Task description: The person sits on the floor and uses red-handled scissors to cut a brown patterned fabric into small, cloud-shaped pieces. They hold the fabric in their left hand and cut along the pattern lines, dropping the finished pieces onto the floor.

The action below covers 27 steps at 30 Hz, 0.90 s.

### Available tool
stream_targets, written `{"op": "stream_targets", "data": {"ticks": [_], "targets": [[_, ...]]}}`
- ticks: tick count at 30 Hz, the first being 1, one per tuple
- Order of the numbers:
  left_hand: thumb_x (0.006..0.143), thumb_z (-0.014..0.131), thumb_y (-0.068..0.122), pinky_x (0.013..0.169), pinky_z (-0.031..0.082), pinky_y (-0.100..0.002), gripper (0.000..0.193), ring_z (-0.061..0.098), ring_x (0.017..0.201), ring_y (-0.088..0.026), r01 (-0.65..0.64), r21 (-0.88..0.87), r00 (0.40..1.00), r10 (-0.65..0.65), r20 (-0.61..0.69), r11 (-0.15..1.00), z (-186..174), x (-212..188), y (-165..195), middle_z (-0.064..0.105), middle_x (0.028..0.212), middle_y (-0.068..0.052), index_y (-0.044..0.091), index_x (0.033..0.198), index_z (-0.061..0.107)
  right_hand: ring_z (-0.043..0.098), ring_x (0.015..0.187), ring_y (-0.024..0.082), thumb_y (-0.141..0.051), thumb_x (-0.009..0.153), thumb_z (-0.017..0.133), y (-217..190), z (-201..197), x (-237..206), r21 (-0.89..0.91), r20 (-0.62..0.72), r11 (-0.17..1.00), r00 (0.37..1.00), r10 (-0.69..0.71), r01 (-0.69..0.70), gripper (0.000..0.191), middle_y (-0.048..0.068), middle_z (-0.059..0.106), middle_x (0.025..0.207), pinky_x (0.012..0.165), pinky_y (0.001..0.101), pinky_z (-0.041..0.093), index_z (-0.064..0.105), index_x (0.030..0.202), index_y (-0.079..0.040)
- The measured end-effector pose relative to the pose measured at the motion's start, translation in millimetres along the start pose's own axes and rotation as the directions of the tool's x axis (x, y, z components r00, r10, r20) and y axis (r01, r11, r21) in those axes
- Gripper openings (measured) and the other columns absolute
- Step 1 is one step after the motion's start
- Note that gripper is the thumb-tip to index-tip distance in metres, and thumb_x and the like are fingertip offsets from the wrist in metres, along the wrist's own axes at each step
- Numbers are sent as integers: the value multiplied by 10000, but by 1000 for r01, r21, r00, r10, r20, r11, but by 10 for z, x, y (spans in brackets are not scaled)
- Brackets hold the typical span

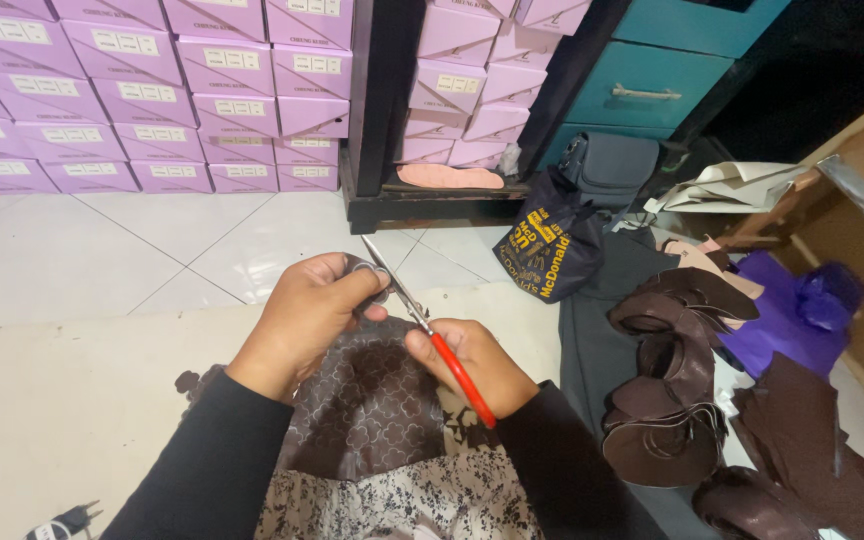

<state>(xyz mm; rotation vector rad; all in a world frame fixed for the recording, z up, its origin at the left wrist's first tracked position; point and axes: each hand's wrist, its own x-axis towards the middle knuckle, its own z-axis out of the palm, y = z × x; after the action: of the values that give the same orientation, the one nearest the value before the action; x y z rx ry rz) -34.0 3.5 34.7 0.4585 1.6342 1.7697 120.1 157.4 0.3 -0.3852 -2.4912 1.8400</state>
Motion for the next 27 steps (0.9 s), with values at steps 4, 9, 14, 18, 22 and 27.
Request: {"op": "stream_targets", "data": {"ticks": [4,9,14,18,22,27], "targets": [[875,704,149,582,482,-227,147,641,640,-94,-25,1,999,25,26,1000,-20,30,-47,718,779,-53,6,892,733,416,601,36,-421,1051,559,56,-26,-6,91,17,996,1000,-12,11,440,-65,484,680,529,231,354,607,861,-28],[827,687,50,613,534,-247,317,649,671,-107,-95,35,985,89,149,995,-16,10,-115,692,868,-56,-7,1138,676,442,499,44,-441,1055,543,71,-59,23,158,-71,987,997,-4,15,432,-46,497,633,457,224,359,560,877,-48],[737,781,51,651,563,-262,635,710,711,-132,-121,304,981,67,181,945,86,-76,-102,709,868,-84,18,1313,516,438,524,26,-259,972,661,56,-24,50,306,-168,950,986,-7,59,206,-52,532,680,466,205,321,638,971,-53],[712,811,70,691,554,-257,680,687,753,-121,-228,499,967,137,213,836,147,-126,-101,706,864,-71,23,1325,522,468,552,23,-124,941,702,68,44,103,361,-219,925,975,-39,118,123,-43,552,708,484,194,341,622,974,-36],[759,800,99,677,549,-251,519,667,739,-98,-244,335,966,198,164,910,221,-44,-159,711,843,-41,14,1218,573,531,558,64,-104,929,685,47,61,167,506,-341,844,940,5,179,118,-10,573,703,512,220,422,590,967,-46],[885,760,154,677,505,-221,149,605,724,-66,-141,139,968,107,227,980,231,38,-316,701,802,5,18,939,732,550,629,92,-99,955,671,-6,12,122,707,-385,663,920,68,247,121,-3,562,727,586,253,467,565,992,-53]]}}
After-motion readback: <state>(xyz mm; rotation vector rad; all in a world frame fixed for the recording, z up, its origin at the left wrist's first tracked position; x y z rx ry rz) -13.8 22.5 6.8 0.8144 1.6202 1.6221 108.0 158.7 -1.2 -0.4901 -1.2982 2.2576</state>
